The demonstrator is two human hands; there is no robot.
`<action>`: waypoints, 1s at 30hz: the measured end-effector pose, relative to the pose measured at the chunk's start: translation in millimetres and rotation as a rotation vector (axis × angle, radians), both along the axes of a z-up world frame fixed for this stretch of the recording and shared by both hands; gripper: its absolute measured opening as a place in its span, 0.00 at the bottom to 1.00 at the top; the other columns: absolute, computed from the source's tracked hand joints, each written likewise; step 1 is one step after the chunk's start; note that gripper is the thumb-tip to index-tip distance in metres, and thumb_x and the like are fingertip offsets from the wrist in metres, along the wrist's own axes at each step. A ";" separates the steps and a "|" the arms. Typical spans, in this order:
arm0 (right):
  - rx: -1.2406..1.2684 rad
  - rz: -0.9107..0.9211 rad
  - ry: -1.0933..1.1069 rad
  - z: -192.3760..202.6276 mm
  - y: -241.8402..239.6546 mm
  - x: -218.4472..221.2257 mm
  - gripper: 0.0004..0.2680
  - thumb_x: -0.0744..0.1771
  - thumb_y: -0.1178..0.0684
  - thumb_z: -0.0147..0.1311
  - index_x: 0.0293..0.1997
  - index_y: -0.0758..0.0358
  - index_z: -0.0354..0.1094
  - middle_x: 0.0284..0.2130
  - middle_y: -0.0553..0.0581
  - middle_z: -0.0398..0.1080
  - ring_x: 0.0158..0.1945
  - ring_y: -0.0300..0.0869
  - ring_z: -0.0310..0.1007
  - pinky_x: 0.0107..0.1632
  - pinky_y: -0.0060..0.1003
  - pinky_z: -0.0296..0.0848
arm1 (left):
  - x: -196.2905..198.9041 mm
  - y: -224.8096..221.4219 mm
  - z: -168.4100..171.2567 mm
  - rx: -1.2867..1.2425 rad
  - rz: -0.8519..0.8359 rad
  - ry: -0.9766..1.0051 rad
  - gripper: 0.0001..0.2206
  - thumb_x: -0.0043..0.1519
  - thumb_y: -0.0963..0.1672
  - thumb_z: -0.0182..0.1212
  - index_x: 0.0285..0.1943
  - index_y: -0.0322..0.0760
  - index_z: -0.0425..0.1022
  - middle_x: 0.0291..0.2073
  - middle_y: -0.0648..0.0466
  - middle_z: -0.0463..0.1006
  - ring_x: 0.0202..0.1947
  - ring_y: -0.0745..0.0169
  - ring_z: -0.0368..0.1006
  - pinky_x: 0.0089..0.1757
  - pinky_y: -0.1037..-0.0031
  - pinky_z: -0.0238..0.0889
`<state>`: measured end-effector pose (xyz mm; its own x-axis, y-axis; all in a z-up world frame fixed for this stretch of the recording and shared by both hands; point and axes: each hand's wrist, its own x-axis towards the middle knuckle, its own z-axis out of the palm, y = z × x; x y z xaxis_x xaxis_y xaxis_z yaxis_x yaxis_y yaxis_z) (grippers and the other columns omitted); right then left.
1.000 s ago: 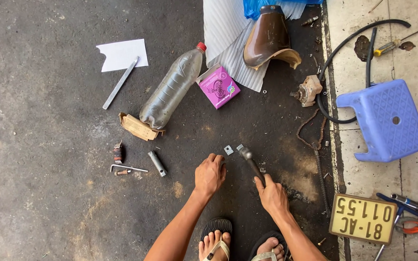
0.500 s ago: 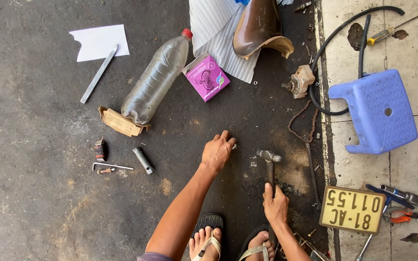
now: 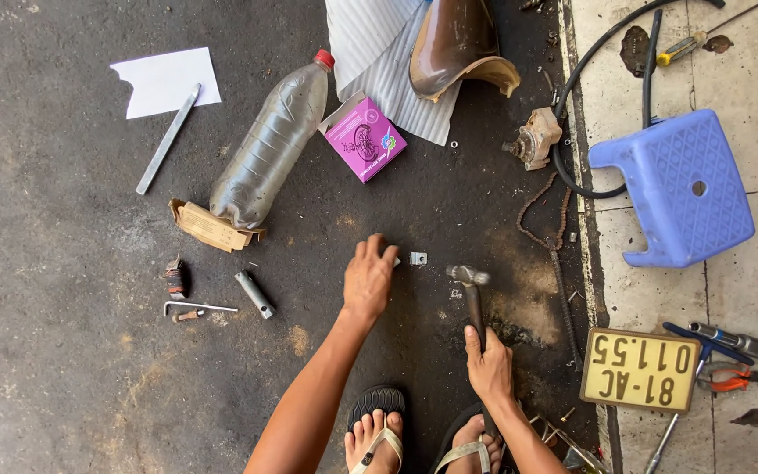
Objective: Repairing a motorcycle's rear light assembly by hammering a bracket and connecting electrical wiring.
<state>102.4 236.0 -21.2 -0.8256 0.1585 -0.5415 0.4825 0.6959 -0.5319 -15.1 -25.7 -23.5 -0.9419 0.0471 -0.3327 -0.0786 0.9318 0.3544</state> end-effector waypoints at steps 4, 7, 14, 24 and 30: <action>-0.030 0.092 0.120 36.8 -32.3 -20.6 0.16 0.70 0.41 0.44 0.34 0.64 0.70 0.09 0.51 0.63 0.08 0.41 0.58 0.15 0.39 0.55 | 15.0 -23.1 -0.4 0.010 0.118 0.082 0.17 0.60 0.35 0.56 0.59 0.34 0.75 0.61 0.37 0.67 0.48 0.46 0.73 0.48 0.66 0.78; -0.132 0.131 0.311 23.9 -38.5 -21.7 0.14 0.70 0.42 0.42 0.35 0.61 0.68 0.11 0.49 0.66 0.10 0.40 0.62 0.15 0.37 0.58 | 20.9 -32.4 14.7 0.123 0.243 0.094 0.12 0.61 0.40 0.61 0.54 0.33 0.76 0.58 0.42 0.70 0.48 0.48 0.73 0.44 0.64 0.78; 0.106 0.245 0.002 53.9 -69.8 -62.1 0.16 0.71 0.38 0.44 0.41 0.62 0.70 0.25 0.70 0.77 0.27 0.59 0.80 0.28 0.51 0.74 | 24.4 -42.1 27.0 0.183 0.328 0.014 0.11 0.60 0.44 0.65 0.51 0.45 0.73 0.50 0.51 0.67 0.50 0.47 0.73 0.43 0.59 0.78; 0.186 0.202 -0.005 19.5 -40.4 -42.8 0.16 0.70 0.36 0.45 0.44 0.58 0.71 0.24 0.69 0.77 0.29 0.60 0.81 0.30 0.51 0.76 | 32.4 -45.0 18.0 0.190 0.371 -0.016 0.10 0.61 0.45 0.63 0.51 0.45 0.75 0.49 0.53 0.69 0.50 0.49 0.75 0.43 0.60 0.78; 0.116 0.165 0.051 20.9 -39.0 -31.9 0.16 0.70 0.36 0.46 0.45 0.59 0.71 0.25 0.71 0.76 0.30 0.63 0.80 0.29 0.53 0.75 | 33.6 -39.0 17.3 0.194 0.358 -0.045 0.10 0.61 0.46 0.62 0.50 0.45 0.75 0.46 0.54 0.70 0.48 0.48 0.76 0.42 0.60 0.78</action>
